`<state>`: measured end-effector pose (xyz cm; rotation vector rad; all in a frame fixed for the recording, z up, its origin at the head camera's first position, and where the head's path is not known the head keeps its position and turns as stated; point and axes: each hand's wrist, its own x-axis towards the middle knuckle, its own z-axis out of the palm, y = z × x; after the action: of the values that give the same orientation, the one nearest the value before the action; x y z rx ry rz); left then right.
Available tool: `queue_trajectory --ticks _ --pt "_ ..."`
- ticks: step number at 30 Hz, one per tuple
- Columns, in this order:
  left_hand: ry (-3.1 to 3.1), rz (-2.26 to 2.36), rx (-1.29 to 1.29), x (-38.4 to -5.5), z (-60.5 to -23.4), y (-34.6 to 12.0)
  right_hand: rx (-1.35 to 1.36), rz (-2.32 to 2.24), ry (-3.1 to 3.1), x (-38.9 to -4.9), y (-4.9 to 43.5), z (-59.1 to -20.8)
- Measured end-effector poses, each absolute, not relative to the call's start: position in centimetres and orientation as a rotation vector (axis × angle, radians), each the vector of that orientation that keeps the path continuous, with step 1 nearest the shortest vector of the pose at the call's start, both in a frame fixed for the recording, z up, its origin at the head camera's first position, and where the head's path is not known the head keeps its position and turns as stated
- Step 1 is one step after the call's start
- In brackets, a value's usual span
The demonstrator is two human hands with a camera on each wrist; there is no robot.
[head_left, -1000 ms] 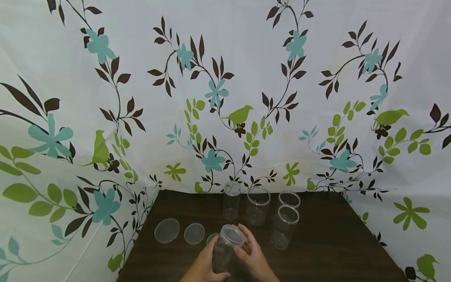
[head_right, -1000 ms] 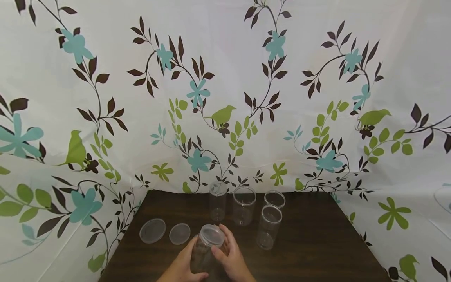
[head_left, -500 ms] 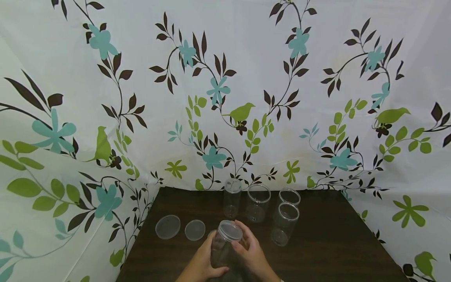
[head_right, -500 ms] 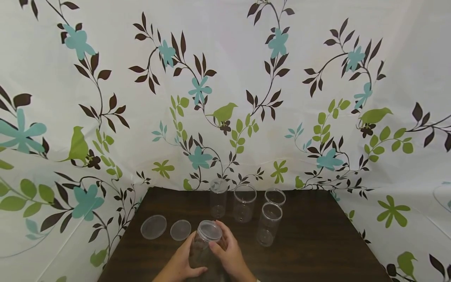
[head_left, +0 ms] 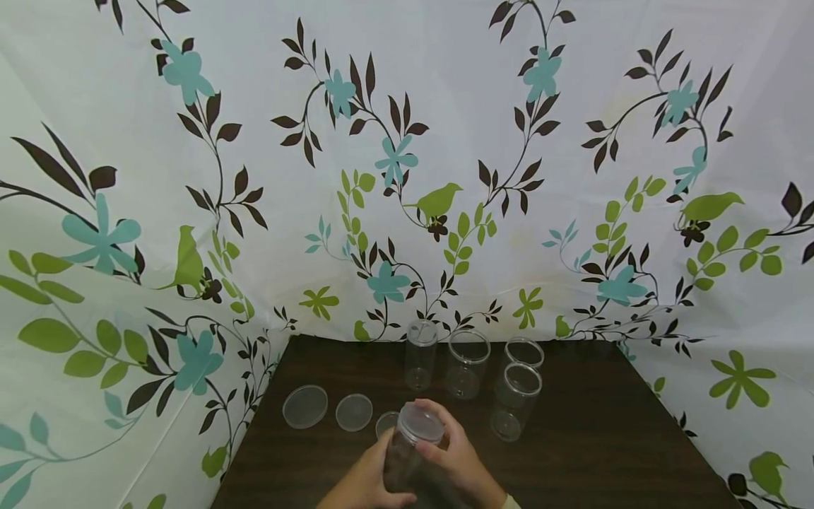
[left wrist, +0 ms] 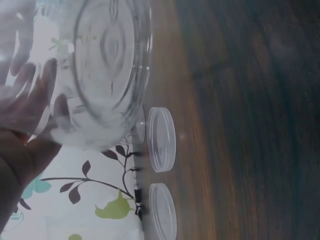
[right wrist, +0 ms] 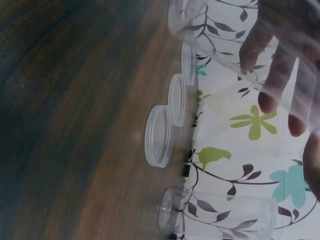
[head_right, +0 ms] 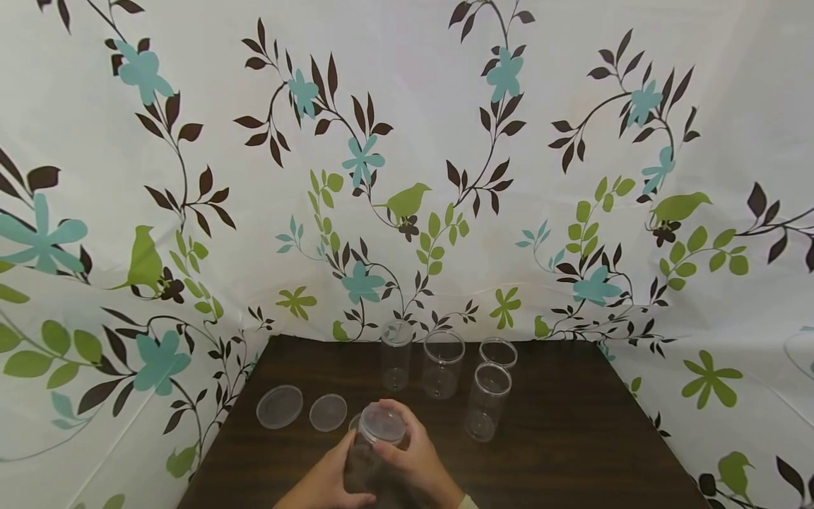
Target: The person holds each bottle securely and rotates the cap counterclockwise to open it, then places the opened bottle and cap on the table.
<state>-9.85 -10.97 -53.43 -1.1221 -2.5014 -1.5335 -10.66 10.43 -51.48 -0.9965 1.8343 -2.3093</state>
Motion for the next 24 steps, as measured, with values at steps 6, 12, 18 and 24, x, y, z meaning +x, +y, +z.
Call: queue_trajectory --ticks 6,12,18,24 --pt "-2.496 -1.741 -1.193 -9.59 -53.05 -11.25 -1.057 -2.314 1.643 -10.85 10.64 -51.48" --pt "-2.467 -1.788 -1.124 -9.52 -53.07 -11.14 -1.065 -2.368 1.565 -10.86 10.47 -51.52" --pt "-2.470 -1.841 -0.886 -9.39 -53.08 -11.30 -0.996 -2.423 1.701 -10.57 10.28 -51.58" --pt "-2.504 -1.680 -0.730 -9.35 -53.01 -11.48 -0.742 -2.377 1.929 -9.93 10.19 -51.63"
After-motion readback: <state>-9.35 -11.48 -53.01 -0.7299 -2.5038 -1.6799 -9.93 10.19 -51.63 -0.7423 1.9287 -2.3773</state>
